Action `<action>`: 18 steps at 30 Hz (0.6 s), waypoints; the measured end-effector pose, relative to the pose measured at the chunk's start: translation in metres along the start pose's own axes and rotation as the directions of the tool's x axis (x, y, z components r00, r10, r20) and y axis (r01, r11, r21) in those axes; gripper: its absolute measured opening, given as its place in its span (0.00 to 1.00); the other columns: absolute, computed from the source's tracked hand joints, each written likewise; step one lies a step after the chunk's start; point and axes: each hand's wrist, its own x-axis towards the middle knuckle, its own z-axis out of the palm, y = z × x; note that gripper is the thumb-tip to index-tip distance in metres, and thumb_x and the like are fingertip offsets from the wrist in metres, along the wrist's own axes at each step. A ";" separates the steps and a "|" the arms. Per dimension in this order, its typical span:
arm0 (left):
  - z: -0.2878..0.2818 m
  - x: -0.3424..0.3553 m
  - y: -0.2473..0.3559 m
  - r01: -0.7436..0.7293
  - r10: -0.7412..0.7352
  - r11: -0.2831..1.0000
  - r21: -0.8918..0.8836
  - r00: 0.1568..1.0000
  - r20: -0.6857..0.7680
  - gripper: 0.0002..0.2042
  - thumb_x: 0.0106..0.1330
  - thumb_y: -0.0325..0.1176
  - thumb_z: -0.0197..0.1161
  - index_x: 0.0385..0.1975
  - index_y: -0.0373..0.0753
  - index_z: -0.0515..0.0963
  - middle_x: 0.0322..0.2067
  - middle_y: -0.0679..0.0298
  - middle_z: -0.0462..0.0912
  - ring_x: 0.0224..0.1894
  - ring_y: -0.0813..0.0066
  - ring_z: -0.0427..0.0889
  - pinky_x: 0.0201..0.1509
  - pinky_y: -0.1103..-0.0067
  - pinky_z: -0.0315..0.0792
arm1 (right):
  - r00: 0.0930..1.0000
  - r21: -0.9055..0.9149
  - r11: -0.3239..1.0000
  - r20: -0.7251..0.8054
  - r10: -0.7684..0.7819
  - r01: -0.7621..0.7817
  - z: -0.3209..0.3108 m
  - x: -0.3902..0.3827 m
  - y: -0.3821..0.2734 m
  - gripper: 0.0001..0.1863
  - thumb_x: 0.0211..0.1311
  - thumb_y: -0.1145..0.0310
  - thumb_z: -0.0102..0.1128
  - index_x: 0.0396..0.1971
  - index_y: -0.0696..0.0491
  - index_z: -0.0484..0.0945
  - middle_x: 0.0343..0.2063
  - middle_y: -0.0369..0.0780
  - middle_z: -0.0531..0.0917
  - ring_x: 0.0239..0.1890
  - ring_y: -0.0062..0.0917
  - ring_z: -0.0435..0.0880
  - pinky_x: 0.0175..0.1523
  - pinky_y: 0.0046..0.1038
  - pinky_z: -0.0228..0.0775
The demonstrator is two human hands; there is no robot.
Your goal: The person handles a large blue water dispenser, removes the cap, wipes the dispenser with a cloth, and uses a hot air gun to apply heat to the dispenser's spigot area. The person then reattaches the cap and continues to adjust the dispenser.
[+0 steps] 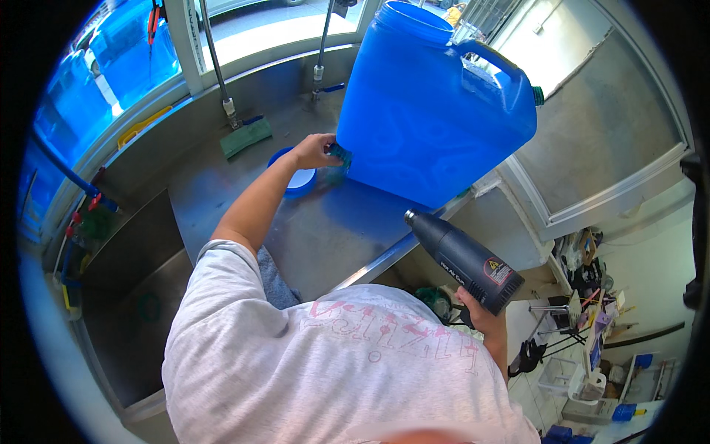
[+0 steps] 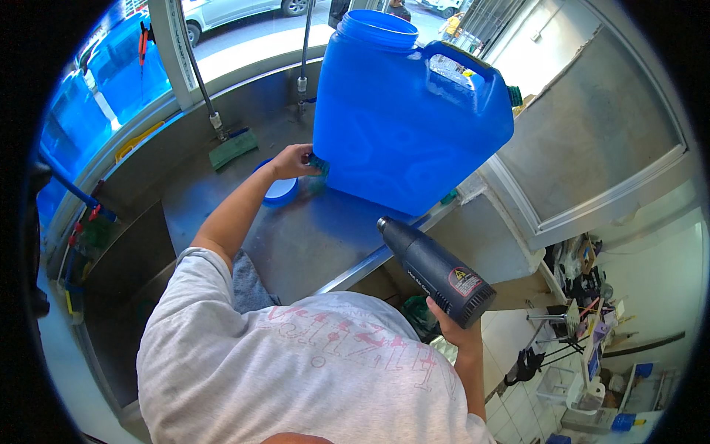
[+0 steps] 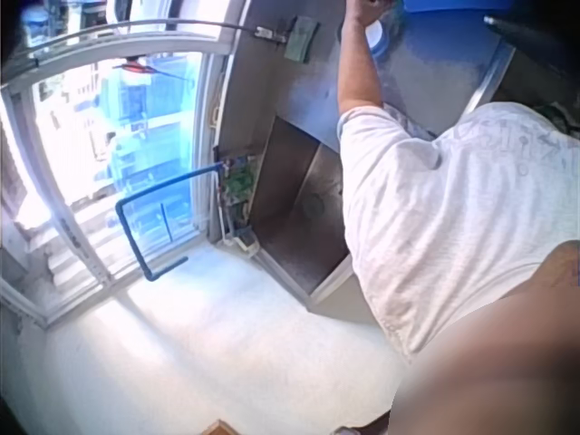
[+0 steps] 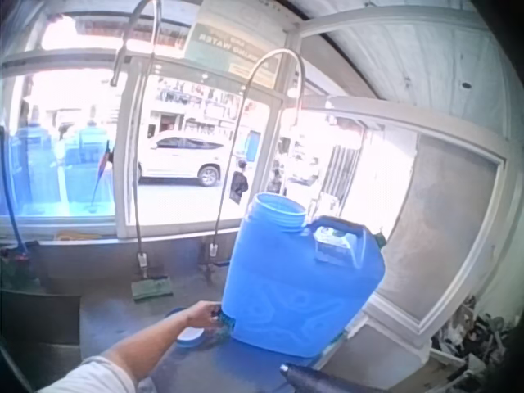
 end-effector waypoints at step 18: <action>0.001 0.018 -0.023 0.140 -0.118 0.901 -0.410 0.990 0.077 0.11 0.70 0.33 0.63 0.49 0.38 0.81 0.43 0.67 0.84 0.44 0.81 0.80 0.49 0.80 0.73 | 0.844 -0.353 0.775 0.332 -0.421 0.525 0.053 0.036 -0.078 0.31 0.43 0.66 0.79 0.50 0.56 0.78 0.44 0.46 0.86 0.46 0.39 0.86 0.50 0.34 0.78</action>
